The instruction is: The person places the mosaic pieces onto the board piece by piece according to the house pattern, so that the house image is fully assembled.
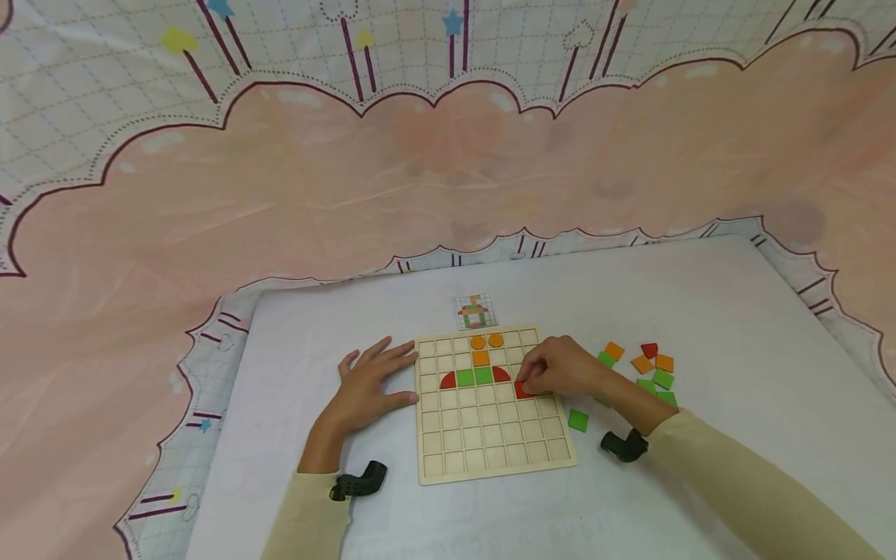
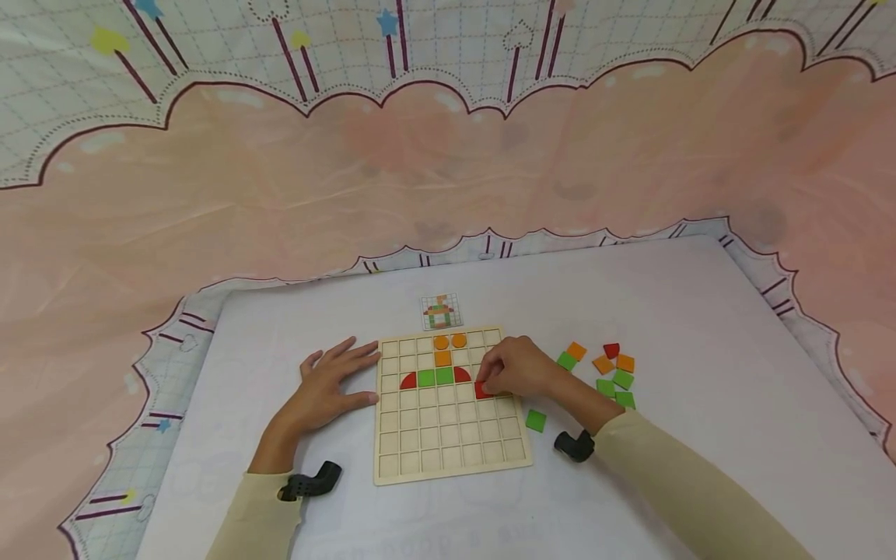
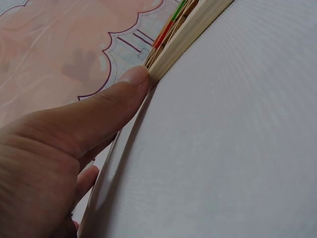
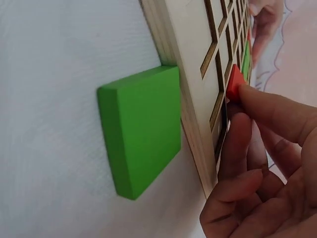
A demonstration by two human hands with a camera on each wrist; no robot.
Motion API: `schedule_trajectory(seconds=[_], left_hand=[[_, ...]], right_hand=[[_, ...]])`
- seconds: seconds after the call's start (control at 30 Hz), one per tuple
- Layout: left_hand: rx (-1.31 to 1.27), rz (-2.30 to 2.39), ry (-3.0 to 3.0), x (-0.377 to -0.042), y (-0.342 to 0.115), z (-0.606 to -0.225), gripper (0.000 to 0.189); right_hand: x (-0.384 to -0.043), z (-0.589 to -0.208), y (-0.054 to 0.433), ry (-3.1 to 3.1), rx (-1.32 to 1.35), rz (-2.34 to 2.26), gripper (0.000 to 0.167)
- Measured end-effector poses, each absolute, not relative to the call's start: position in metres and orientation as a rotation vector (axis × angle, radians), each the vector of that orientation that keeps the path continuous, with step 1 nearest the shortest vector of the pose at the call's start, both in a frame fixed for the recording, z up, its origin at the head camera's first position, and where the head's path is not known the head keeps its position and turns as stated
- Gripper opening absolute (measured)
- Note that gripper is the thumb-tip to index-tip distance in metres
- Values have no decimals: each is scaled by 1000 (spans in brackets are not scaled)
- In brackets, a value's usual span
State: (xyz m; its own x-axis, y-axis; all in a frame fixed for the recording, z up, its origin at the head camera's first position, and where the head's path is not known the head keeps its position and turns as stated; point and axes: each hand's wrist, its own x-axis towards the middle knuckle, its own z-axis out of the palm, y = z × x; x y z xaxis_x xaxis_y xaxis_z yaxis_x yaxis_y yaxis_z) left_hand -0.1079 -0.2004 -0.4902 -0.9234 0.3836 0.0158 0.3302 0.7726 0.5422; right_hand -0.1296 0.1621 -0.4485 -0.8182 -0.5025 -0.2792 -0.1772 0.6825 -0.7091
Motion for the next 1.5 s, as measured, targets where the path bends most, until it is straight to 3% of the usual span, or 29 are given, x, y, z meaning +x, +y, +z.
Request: schedule_trajectory(seconds=[1.5], left_hand=[[558,855,2856,-107,-200,-487,73]], right_hand=[[-130,-448,173,2468,-497,-940,9]])
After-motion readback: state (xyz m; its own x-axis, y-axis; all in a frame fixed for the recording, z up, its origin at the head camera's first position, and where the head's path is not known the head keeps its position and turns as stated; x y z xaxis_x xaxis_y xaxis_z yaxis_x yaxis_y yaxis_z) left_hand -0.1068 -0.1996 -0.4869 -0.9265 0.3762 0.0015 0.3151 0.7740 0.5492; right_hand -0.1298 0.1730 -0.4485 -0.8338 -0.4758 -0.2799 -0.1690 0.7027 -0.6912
